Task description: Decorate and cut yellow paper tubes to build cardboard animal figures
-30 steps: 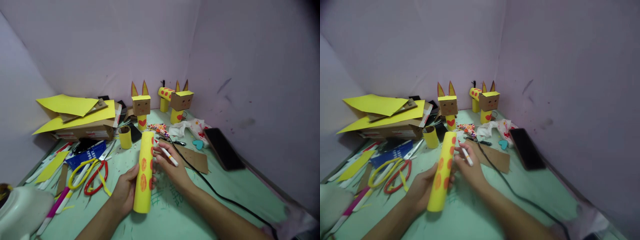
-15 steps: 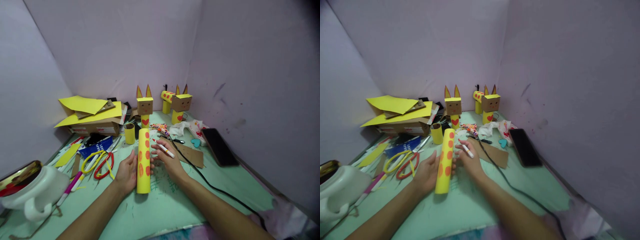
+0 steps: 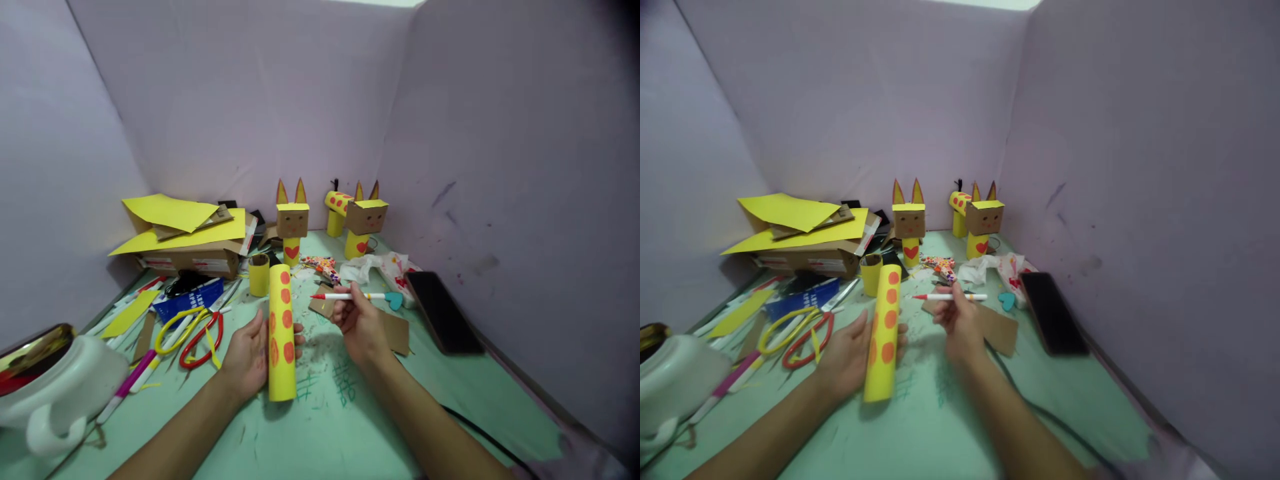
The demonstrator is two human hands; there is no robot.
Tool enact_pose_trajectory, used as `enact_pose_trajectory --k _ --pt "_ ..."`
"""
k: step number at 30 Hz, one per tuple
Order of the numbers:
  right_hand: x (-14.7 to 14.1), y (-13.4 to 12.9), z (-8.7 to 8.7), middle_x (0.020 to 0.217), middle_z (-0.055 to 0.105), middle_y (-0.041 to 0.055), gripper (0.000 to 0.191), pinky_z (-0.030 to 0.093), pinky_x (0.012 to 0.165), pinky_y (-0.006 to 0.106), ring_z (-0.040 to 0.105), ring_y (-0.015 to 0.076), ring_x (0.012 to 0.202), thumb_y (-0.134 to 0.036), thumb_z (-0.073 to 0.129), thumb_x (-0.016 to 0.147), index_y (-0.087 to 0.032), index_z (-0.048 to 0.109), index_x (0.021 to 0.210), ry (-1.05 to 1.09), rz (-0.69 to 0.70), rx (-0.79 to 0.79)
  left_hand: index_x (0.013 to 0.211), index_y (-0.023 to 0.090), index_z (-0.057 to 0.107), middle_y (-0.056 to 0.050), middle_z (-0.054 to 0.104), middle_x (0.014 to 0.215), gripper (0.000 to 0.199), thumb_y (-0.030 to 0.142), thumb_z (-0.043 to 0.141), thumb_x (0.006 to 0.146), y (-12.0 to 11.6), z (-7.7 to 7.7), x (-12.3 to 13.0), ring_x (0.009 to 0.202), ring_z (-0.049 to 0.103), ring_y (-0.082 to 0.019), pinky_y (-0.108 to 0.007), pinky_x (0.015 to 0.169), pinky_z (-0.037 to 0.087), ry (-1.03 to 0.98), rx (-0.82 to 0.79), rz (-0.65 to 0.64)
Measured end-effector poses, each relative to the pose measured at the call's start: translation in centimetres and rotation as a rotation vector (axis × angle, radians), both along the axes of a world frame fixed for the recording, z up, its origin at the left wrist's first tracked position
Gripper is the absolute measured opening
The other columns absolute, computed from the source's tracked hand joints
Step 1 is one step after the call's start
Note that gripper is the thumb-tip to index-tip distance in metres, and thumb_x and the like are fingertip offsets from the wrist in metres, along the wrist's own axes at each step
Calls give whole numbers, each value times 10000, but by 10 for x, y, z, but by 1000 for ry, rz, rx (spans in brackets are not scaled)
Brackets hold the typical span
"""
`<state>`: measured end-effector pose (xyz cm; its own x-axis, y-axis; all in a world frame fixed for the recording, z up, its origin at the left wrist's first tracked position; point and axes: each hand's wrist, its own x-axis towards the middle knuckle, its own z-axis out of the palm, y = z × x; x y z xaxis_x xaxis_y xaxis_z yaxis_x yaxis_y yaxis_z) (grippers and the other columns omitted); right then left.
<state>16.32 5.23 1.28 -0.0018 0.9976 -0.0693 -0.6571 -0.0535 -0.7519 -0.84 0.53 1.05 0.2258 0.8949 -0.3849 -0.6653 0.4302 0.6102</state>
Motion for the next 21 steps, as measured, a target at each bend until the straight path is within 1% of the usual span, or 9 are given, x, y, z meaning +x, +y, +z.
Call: enact_pose_trajectory --k 4,10,16,21 --pt "-1 1 0 406 531 -52 360 356 377 155 433 45 356 -489 716 619 -140 662 687 40 30 -42 1045 39 534 -161 685 832 389 337 323 912 2 0 1 725 660 -258 -409 694 514 16 -37 9" --pt "-2 -1 2 414 535 -51 278 360 372 148 437 48 370 -367 748 554 -135 664 679 68 73 -83 1030 43 534 -135 675 822 289 265 421 884 4 -3 2 731 653 -241 -385 711 511 -1 -77 9" --pt "-2 -3 8 429 540 -47 205 366 380 143 432 48 387 -315 726 559 -153 646 656 80 93 -107 1006 49 544 -132 662 815 251 240 484 854 4 -3 3 704 641 -228 -357 669 508 -2 -59 40" --pt "-3 -5 9 444 547 -37 192 371 383 140 453 54 416 -306 722 554 -148 632 617 64 81 -80 980 76 550 -112 668 795 205 215 520 831 2 -3 3 649 634 -218 -358 636 511 27 -38 70"
